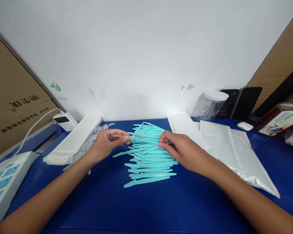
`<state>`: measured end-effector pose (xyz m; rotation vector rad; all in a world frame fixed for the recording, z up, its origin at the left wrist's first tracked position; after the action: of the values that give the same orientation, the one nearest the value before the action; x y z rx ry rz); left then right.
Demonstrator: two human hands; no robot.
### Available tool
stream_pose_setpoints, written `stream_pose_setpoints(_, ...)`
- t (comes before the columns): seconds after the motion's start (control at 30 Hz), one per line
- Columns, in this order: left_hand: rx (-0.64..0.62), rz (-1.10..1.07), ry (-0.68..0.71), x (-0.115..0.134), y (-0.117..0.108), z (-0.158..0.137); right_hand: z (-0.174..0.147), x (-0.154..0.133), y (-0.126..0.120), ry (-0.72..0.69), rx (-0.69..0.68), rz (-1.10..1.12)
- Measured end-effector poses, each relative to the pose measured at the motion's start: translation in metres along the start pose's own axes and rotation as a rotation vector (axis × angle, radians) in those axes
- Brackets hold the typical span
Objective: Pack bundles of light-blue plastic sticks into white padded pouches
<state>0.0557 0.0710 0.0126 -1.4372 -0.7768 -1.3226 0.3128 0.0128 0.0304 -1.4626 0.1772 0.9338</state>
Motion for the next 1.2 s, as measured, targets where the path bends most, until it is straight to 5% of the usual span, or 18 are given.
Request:
stream_pose_setpoints(0.87, -0.061, 0.031, 0.056, 0.01, 0.014, -0.009, 0.002, -0.005, -0.008, -0.021, 0.083, 0.025)
stream_pose_setpoints(1.2, -0.141, 0.024, 0.066, 0.015, 0.039, -0.021, 0.001, -0.01, 0.009, 0.023, 0.052, 0.192)
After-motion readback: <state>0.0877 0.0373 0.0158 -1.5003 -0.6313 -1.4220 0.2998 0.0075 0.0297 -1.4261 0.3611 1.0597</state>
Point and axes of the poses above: each hand's wrist, its own z-axis towards the middle knuckle, its own y-axis out of the palm, x = y × z, the point moved 8 cm from there along z, towards the middle knuckle, and after that the axes turned 1 degree about z, right-handed, at the moved point
